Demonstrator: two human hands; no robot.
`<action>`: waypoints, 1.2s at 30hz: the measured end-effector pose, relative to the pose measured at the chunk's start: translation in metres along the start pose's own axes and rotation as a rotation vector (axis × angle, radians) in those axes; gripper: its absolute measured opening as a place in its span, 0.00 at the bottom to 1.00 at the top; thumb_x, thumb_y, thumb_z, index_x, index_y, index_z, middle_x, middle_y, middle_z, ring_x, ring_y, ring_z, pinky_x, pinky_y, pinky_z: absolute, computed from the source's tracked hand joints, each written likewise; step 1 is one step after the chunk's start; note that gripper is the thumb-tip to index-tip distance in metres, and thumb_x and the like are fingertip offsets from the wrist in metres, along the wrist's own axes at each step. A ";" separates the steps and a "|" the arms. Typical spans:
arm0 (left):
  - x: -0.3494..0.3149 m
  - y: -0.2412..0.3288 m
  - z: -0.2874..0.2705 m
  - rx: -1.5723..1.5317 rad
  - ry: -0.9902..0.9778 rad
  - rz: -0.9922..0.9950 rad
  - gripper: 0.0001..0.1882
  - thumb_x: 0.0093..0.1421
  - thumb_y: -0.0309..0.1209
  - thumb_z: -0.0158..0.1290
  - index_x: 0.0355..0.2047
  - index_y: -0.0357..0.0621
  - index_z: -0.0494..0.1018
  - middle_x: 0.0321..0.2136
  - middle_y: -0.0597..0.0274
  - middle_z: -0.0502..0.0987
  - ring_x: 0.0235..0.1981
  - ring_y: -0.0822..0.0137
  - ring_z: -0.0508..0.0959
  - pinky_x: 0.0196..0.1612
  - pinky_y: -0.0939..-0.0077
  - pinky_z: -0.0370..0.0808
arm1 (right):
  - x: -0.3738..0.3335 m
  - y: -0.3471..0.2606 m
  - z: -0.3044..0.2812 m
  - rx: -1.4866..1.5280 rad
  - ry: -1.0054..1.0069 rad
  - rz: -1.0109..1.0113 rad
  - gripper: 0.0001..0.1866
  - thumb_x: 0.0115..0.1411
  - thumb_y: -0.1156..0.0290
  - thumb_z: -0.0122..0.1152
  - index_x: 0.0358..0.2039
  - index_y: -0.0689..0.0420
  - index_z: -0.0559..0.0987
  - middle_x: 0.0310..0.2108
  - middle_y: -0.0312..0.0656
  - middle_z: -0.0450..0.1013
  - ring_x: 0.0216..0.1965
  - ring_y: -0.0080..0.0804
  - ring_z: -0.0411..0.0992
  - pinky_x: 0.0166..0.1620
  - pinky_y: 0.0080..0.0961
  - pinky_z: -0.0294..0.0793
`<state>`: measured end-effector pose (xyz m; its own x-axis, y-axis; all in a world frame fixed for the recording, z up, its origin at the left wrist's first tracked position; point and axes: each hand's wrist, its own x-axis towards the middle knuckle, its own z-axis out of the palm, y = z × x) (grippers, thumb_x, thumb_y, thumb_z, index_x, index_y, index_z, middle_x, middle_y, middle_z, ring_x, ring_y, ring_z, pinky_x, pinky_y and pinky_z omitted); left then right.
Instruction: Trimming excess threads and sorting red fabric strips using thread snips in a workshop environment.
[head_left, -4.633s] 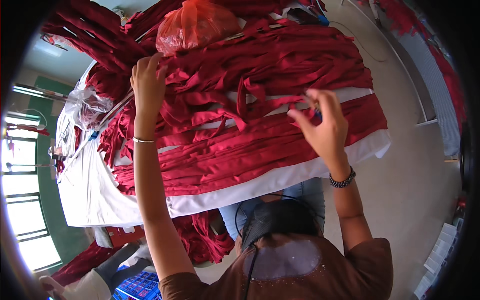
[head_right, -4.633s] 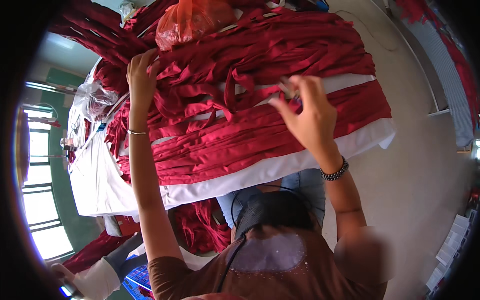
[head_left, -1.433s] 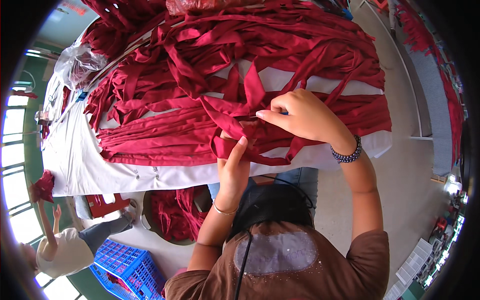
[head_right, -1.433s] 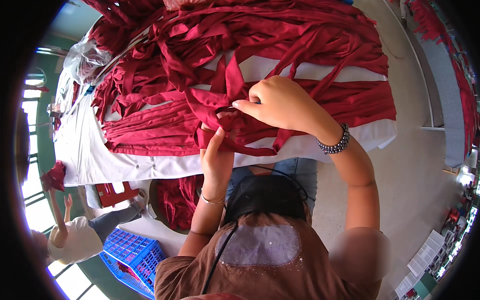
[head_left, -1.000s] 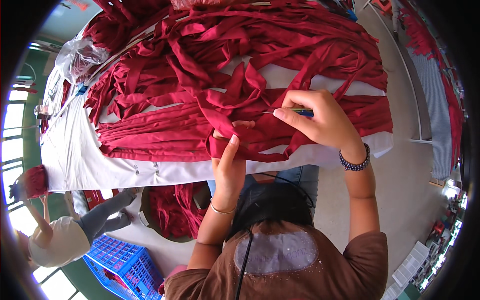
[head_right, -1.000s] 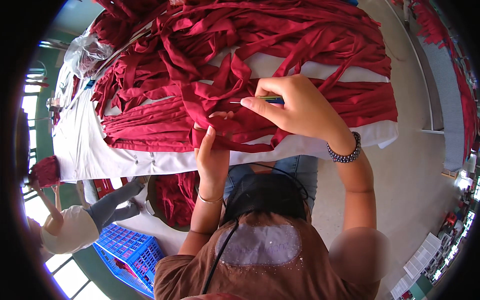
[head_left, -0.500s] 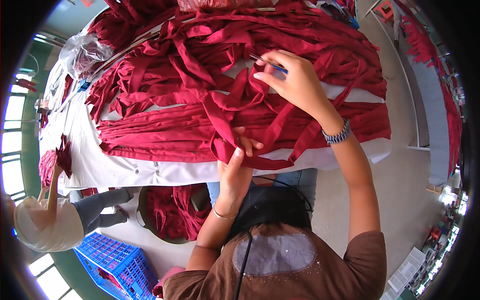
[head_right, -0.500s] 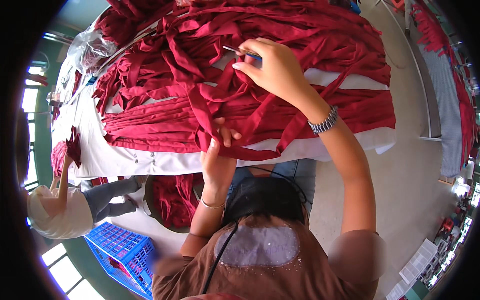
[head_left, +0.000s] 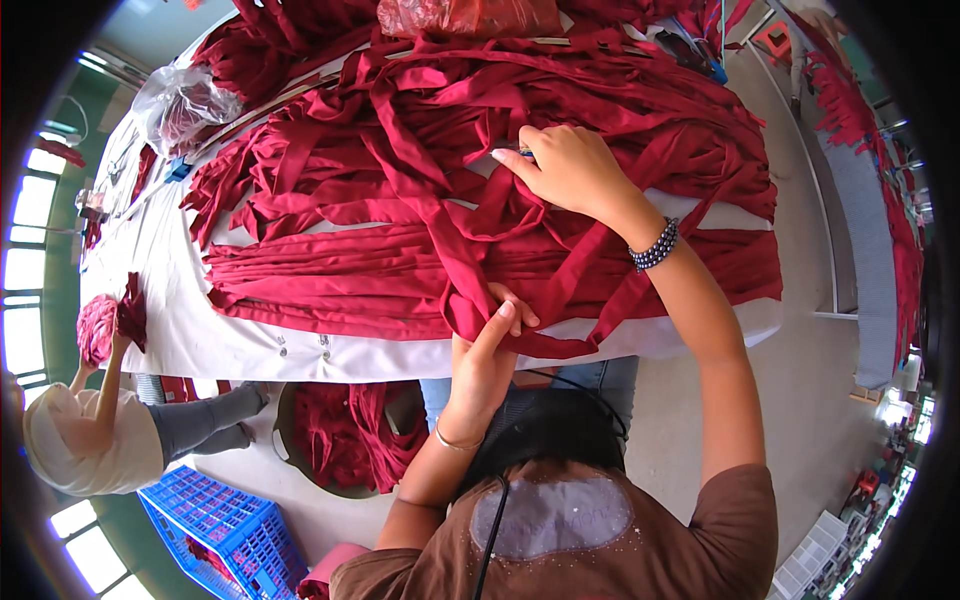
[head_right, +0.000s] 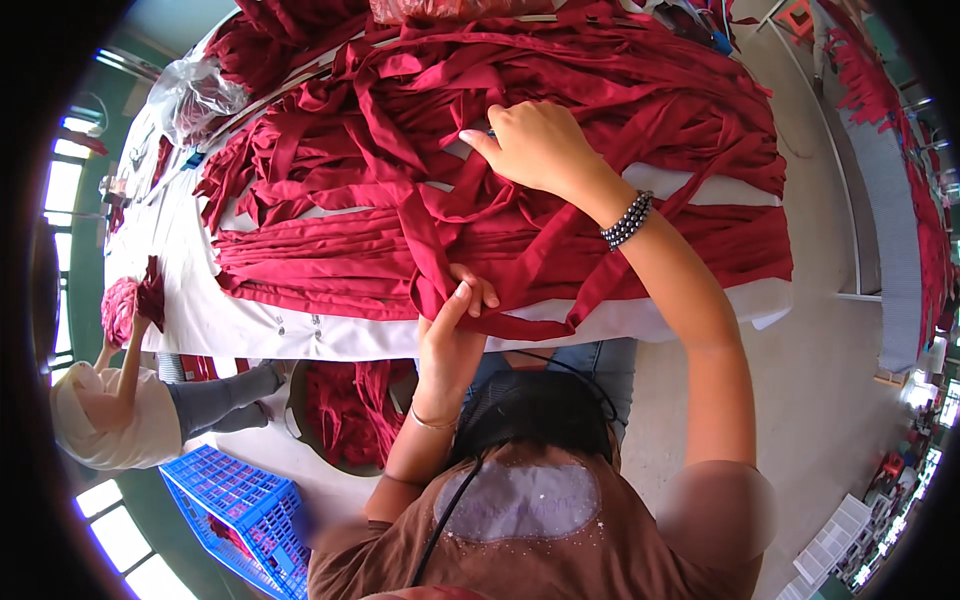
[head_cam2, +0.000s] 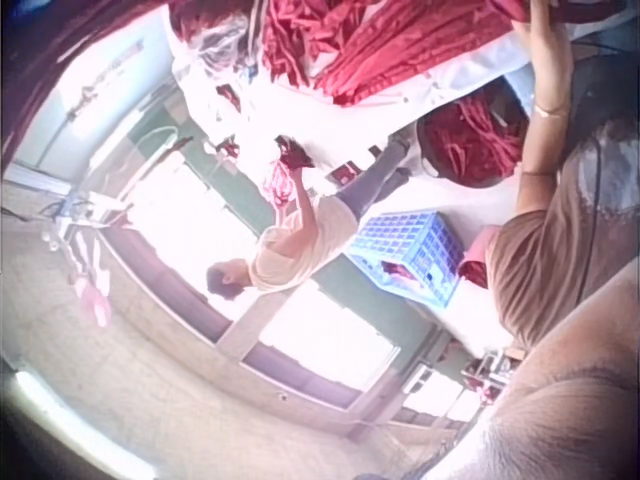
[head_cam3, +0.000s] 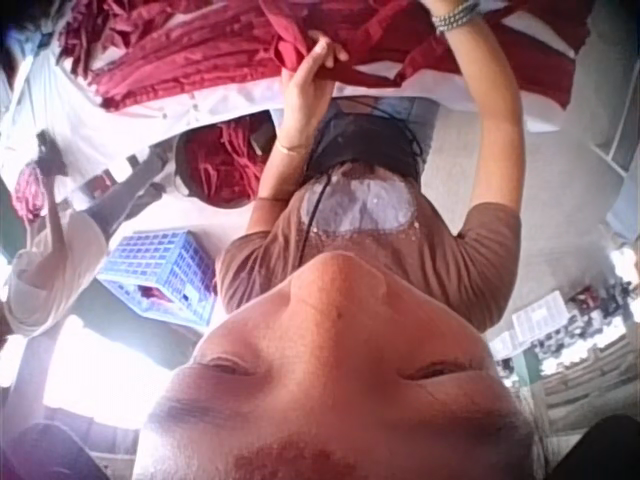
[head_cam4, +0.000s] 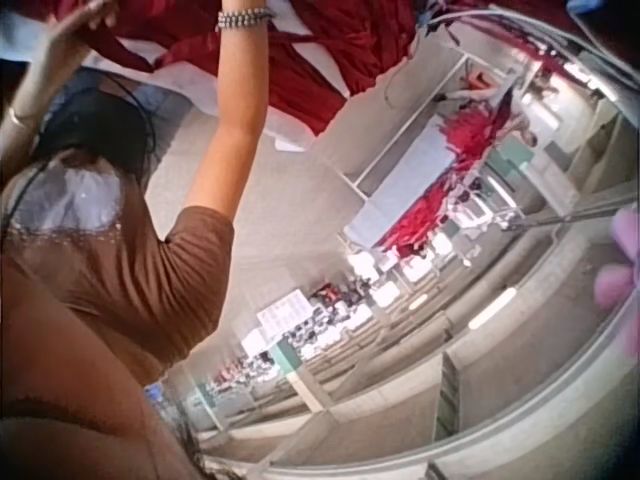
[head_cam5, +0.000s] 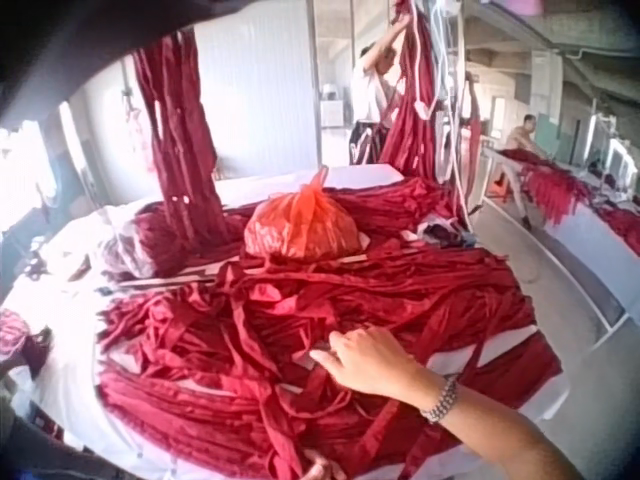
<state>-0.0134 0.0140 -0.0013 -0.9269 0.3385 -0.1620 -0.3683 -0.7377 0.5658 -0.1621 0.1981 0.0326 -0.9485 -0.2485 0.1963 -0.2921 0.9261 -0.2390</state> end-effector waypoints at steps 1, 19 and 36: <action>0.000 0.000 0.001 0.019 -0.006 0.010 0.06 0.63 0.24 0.47 0.40 0.37 0.66 0.26 0.64 0.67 0.35 0.67 0.72 0.46 0.74 0.66 | 0.000 0.001 0.001 -0.012 0.026 -0.002 0.22 0.60 0.53 0.54 0.22 0.61 0.74 0.19 0.50 0.73 0.24 0.48 0.74 0.29 0.42 0.72; 0.081 0.092 -0.016 0.922 0.033 0.266 0.29 0.70 0.49 0.31 0.61 0.41 0.61 0.49 0.59 0.72 0.47 0.67 0.72 0.54 0.73 0.65 | -0.040 0.013 -0.096 1.202 0.066 -0.007 0.19 0.68 0.57 0.42 0.30 0.60 0.71 0.18 0.25 0.56 0.17 0.09 0.48 0.19 0.10 0.44; 0.119 0.085 0.032 2.011 -0.468 0.318 0.25 0.56 0.47 0.57 0.42 0.38 0.70 0.24 0.49 0.73 0.28 0.47 0.76 0.34 0.58 0.73 | -0.150 0.040 -0.053 0.614 0.241 0.051 0.19 0.44 0.75 0.72 0.38 0.59 0.76 0.21 0.34 0.66 0.23 0.21 0.62 0.27 0.19 0.64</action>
<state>-0.1527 0.0106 0.0536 -0.7252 0.6836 0.0827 0.6331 0.6147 0.4705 -0.0252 0.2870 0.0438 -0.9299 -0.0717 0.3608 -0.3318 0.5871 -0.7384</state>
